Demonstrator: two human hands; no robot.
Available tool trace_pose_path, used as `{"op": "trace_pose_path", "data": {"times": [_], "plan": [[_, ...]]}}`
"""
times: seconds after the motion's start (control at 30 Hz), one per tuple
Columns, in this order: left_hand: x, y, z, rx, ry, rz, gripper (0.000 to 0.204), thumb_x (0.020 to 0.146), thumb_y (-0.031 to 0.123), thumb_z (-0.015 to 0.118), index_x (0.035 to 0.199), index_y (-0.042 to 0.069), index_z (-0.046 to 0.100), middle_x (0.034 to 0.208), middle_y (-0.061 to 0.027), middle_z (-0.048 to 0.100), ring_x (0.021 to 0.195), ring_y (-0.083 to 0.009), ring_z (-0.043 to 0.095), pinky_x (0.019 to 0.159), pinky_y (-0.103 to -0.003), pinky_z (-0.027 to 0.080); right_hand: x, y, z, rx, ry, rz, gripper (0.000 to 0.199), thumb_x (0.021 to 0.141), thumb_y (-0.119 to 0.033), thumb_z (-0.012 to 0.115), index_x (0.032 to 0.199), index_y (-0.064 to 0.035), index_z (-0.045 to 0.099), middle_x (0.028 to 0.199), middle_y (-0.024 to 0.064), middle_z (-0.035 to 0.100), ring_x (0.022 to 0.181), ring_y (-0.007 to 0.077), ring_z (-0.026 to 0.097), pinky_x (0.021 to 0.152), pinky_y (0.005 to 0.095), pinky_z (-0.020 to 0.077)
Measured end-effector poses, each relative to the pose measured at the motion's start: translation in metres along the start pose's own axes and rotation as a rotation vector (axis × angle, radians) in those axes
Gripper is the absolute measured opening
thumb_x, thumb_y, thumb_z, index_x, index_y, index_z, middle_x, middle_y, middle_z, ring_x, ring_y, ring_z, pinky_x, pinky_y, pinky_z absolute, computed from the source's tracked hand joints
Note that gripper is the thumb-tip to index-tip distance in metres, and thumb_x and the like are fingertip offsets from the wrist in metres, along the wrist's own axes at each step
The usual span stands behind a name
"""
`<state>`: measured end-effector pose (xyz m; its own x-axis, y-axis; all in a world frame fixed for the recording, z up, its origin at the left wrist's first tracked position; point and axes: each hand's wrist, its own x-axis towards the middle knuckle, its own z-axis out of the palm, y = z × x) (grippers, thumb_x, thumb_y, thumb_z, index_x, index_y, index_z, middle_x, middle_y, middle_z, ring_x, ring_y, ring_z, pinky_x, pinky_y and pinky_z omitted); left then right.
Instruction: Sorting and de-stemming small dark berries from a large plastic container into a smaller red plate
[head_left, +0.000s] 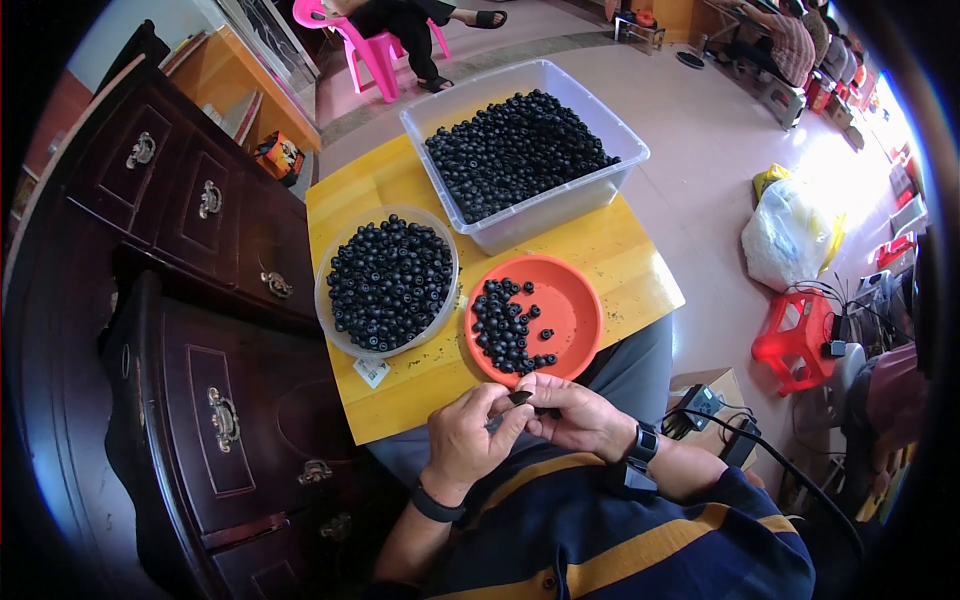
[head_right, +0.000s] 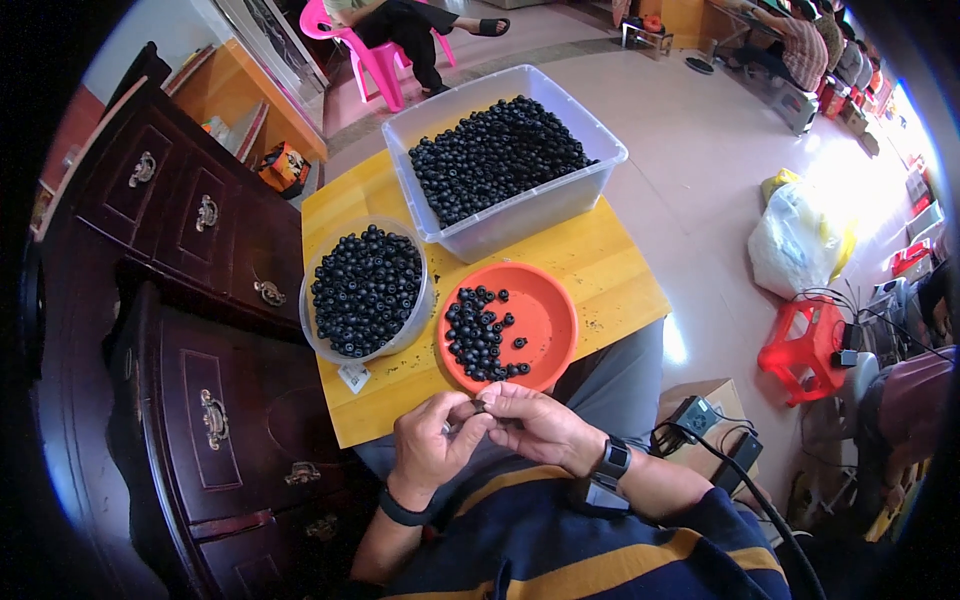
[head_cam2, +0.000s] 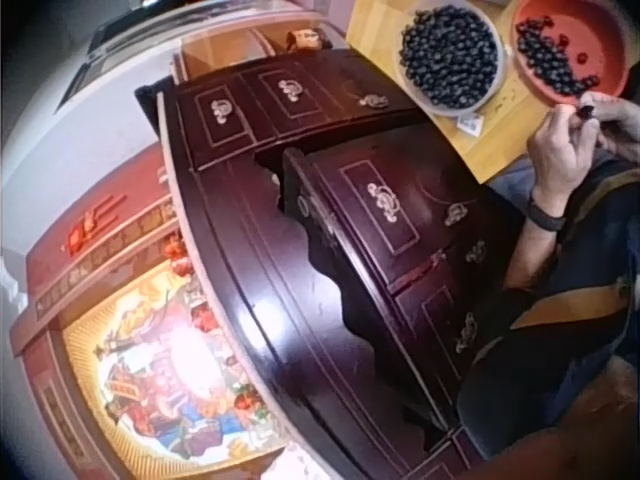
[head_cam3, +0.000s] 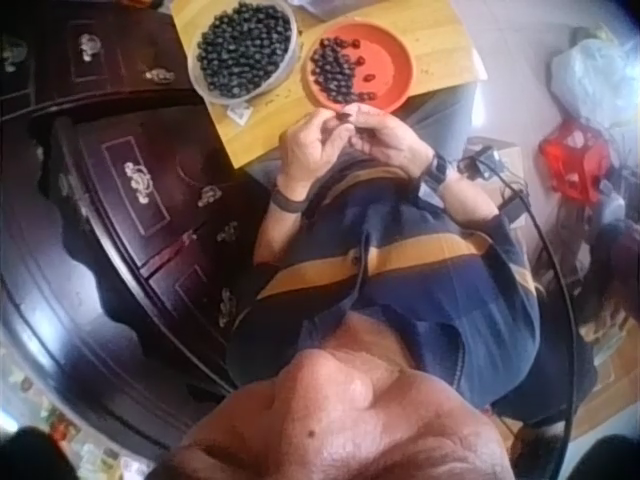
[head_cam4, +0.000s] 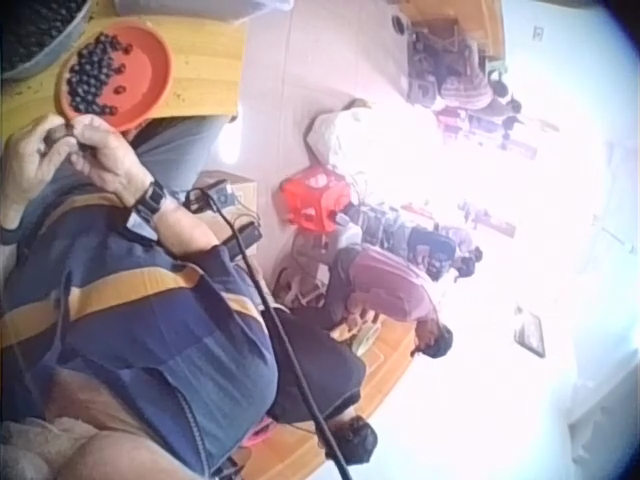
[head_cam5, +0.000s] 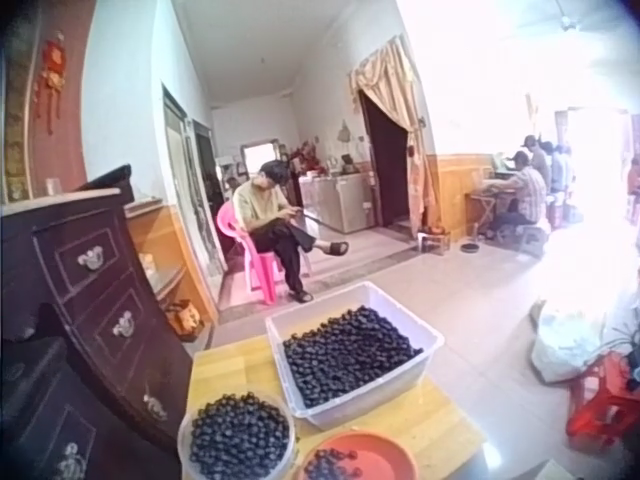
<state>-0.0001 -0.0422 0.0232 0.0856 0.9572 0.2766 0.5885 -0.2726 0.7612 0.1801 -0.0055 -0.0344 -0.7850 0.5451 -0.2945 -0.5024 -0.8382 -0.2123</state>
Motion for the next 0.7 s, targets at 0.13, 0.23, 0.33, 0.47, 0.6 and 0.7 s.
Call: {"op": "trace_pose_path", "data": {"times": [0.13, 0.23, 0.33, 0.47, 0.6, 0.7], "plan": [[-0.002, -0.002, -0.001, 0.002, 0.028, 0.032, 0.021, 0.086, 0.019, 0.078, 0.097, 0.006, 0.065, 0.07, -0.0057, 0.065, 0.06, -0.0196, 0.064, 0.057, -0.032, 0.05, 0.002, 0.003, -0.004, -0.047, 0.033, 0.021, 0.01, 0.102, -0.016, 0.059, 0.108, -0.0092, 0.062, 0.101, -0.0022, 0.063, 0.088, 0.0079, 0.065, 0.08, 0.0221, 0.0581], [0.001, 0.0, -0.009, -0.003, -0.062, -0.011, 0.017, 0.086, 0.013, 0.077, 0.096, 0.005, 0.066, 0.07, -0.0057, 0.065, 0.06, -0.0189, 0.064, 0.058, -0.031, 0.05, 0.001, 0.003, -0.008, -0.012, 0.0, 0.027, 0.012, 0.102, -0.017, 0.059, 0.111, -0.008, 0.062, 0.106, 0.0018, 0.066, 0.092, 0.0107, 0.067, 0.082, 0.0239, 0.0587], [0.007, -0.005, -0.026, 0.003, 0.097, -0.102, 0.014, 0.087, 0.01, 0.074, 0.098, 0.003, 0.067, 0.072, -0.0037, 0.065, 0.064, -0.0109, 0.061, 0.06, -0.028, 0.049, -0.001, -0.001, 0.002, 0.028, 0.017, 0.049, 0.02, 0.103, -0.018, 0.058, 0.118, -0.0051, 0.061, 0.117, 0.0086, 0.067, 0.1, 0.0161, 0.068, 0.087, 0.0279, 0.0587], [0.026, -0.016, -0.061, -0.02, 0.47, -0.174, 0.029, 0.091, 0.006, 0.071, 0.118, -0.001, 0.062, 0.083, 0.0005, 0.062, 0.076, -0.0036, 0.055, 0.064, -0.022, 0.045, -0.003, -0.009, 0.014, 0.05, 0.103, 0.076, 0.036, 0.106, -0.026, 0.052, 0.132, -0.0007, 0.056, 0.133, 0.0178, 0.062, 0.116, 0.0251, 0.065, 0.097, 0.0355, 0.0556], [0.021, -0.01, -0.053, 0.031, 0.332, -0.102, 0.021, 0.089, 0.006, 0.073, 0.109, 0.003, 0.067, 0.073, 0.0029, 0.058, 0.065, -0.0043, 0.052, 0.058, -0.023, 0.044, 0.002, -0.009, 0.011, 0.075, 0.009, 0.095, 0.049, 0.108, -0.038, 0.044, 0.139, -0.0016, 0.051, 0.142, 0.0175, 0.055, 0.129, 0.0266, 0.056, 0.106, 0.0405, 0.0471], [0.008, -0.005, -0.024, 0.005, 0.085, -0.027, 0.019, 0.085, 0.004, 0.075, 0.104, 0.004, 0.069, 0.066, -0.003, 0.06, 0.06, -0.0102, 0.058, 0.057, -0.028, 0.047, 0.005, -0.007, 0.013, 0.081, -0.035, 0.09, 0.05, 0.107, -0.042, 0.042, 0.135, -0.0024, 0.053, 0.136, 0.0137, 0.059, 0.126, 0.0247, 0.057, 0.106, 0.0407, 0.046]]}}
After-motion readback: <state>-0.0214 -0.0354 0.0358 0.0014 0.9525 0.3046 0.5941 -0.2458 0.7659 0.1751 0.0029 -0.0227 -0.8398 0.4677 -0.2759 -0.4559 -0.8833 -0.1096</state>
